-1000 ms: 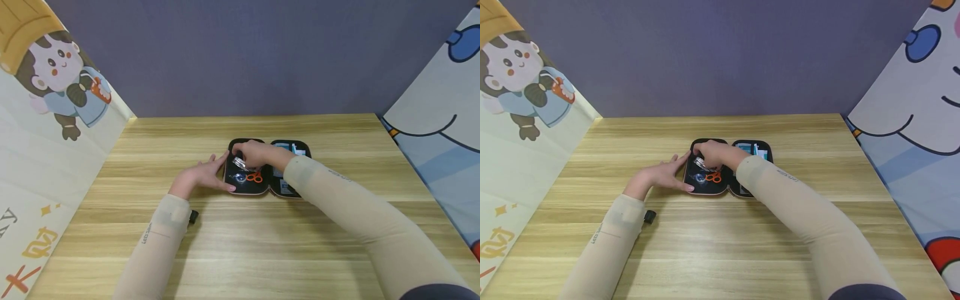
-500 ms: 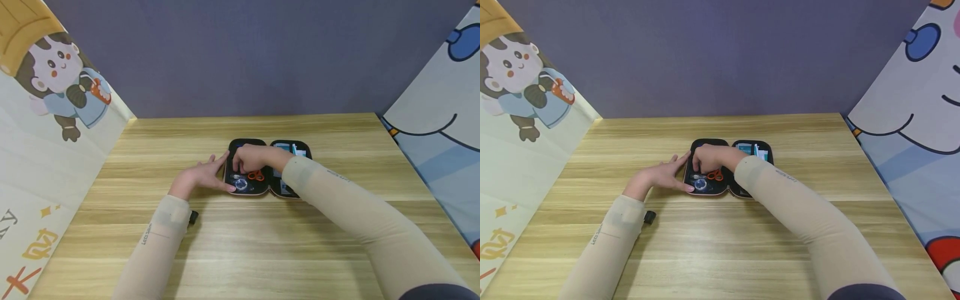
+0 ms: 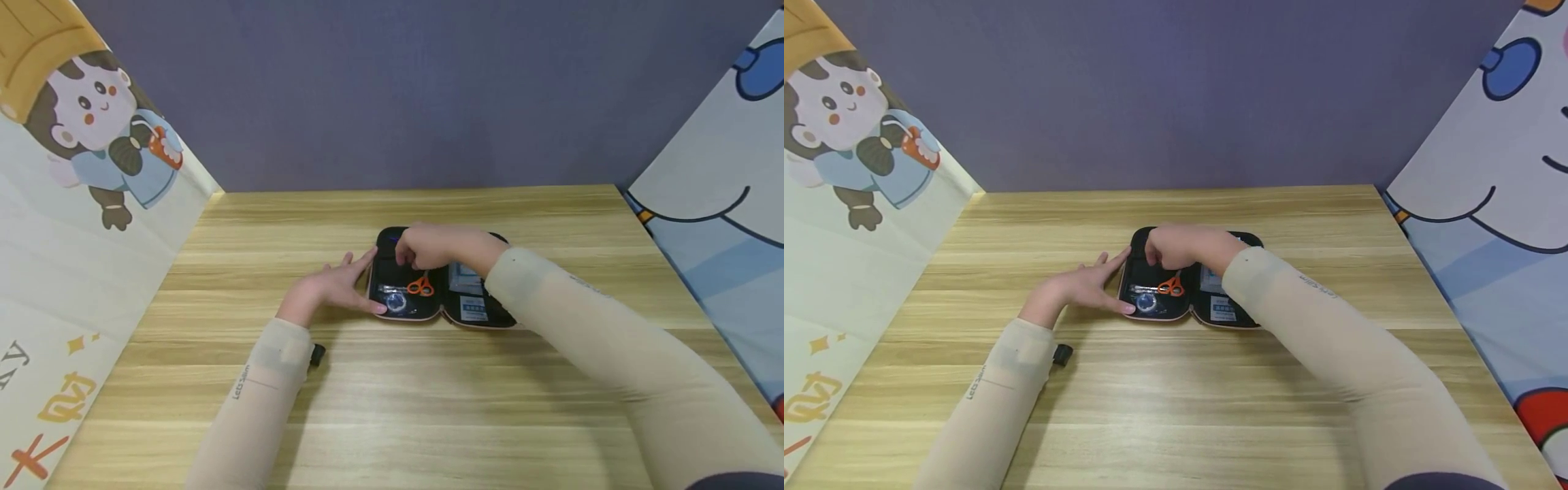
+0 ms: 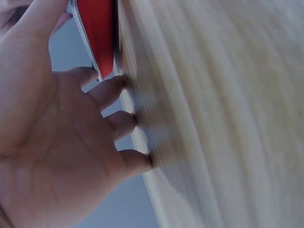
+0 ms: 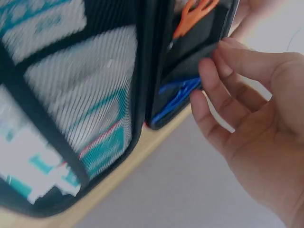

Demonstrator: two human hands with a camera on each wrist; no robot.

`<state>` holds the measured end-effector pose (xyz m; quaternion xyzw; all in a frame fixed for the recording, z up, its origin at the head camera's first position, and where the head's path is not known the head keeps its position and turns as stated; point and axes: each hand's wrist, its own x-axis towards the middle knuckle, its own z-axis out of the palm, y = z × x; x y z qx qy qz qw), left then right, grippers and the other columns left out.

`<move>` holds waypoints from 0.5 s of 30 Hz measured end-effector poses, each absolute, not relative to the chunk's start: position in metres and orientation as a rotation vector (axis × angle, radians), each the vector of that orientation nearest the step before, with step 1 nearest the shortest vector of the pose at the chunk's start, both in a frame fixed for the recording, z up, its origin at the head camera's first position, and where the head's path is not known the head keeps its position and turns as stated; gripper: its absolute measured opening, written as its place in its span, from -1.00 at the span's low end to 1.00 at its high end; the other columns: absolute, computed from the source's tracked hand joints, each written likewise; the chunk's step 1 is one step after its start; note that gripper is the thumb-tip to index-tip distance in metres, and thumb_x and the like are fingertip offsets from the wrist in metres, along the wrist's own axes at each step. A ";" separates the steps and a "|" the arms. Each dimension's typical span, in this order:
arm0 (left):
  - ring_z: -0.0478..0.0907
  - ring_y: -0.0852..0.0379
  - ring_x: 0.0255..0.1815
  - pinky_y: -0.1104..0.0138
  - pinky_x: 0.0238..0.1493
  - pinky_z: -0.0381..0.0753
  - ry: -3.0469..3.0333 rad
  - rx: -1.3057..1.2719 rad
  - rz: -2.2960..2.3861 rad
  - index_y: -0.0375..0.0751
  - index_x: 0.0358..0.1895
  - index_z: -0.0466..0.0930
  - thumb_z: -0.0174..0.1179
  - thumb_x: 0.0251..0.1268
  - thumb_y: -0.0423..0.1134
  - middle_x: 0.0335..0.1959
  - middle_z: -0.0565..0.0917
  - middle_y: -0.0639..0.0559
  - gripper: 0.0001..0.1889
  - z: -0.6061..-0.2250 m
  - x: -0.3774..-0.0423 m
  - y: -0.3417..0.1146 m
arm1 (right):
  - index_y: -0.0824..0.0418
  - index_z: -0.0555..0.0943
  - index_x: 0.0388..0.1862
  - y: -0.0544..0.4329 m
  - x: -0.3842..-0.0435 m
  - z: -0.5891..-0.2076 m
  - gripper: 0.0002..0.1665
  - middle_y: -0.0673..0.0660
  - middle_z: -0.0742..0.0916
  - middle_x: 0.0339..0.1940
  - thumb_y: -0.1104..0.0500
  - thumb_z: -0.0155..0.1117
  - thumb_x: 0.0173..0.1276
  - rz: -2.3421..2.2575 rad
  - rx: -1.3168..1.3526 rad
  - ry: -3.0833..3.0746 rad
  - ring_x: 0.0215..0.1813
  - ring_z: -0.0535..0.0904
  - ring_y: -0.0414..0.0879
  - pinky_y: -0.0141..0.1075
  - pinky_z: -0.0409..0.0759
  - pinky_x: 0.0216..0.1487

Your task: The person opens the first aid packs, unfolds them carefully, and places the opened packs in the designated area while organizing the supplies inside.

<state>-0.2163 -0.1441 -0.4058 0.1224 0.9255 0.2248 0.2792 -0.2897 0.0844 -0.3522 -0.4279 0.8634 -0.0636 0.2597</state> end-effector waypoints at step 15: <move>-0.39 -0.25 0.82 -0.37 0.72 -0.39 2.476 0.310 0.608 0.29 0.77 -0.45 0.49 0.10 0.40 0.80 -0.11 -0.24 0.40 -0.402 -0.214 -0.142 | 0.10 0.82 0.00 0.111 -0.290 -0.368 -0.79 0.07 0.83 -0.05 0.26 0.47 0.42 -0.084 -1.170 2.371 -0.04 0.72 -0.05 -0.07 0.76 0.10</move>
